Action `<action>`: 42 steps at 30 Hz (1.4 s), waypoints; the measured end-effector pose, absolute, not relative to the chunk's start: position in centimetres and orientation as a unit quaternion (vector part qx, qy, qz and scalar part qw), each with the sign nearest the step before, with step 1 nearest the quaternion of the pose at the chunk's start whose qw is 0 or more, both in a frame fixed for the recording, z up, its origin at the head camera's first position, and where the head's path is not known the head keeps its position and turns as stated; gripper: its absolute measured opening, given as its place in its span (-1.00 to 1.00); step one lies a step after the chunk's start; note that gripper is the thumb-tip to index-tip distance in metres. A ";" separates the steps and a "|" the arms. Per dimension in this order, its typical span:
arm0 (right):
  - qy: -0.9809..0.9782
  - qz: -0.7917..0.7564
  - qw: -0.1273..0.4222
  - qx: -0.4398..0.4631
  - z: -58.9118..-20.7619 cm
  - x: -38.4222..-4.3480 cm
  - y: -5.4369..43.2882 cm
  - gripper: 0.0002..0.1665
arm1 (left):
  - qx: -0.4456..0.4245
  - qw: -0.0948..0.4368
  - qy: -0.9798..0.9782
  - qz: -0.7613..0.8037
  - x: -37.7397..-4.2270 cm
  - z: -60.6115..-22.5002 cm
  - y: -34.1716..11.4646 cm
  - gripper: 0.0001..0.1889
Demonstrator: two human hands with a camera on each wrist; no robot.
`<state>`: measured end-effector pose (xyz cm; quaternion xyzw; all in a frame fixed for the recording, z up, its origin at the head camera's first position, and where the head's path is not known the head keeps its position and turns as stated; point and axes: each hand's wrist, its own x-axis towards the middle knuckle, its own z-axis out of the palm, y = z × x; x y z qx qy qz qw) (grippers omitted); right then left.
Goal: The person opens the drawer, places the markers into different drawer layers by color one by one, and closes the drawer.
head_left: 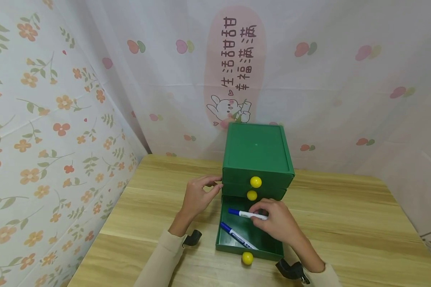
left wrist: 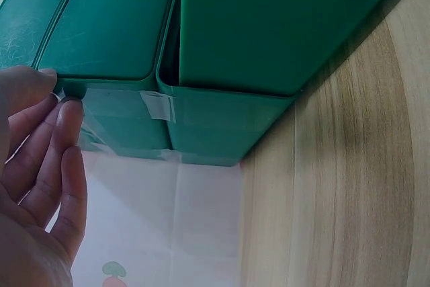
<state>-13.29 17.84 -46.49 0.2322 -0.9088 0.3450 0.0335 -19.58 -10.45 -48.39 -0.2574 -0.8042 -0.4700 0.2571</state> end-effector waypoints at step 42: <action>-0.929 0.277 -0.015 0.244 -47.5 -12.9 17.1 -0.83 | -0.257 0.256 -0.801 -0.477 -19.6 -48.4 -10.4 -0.81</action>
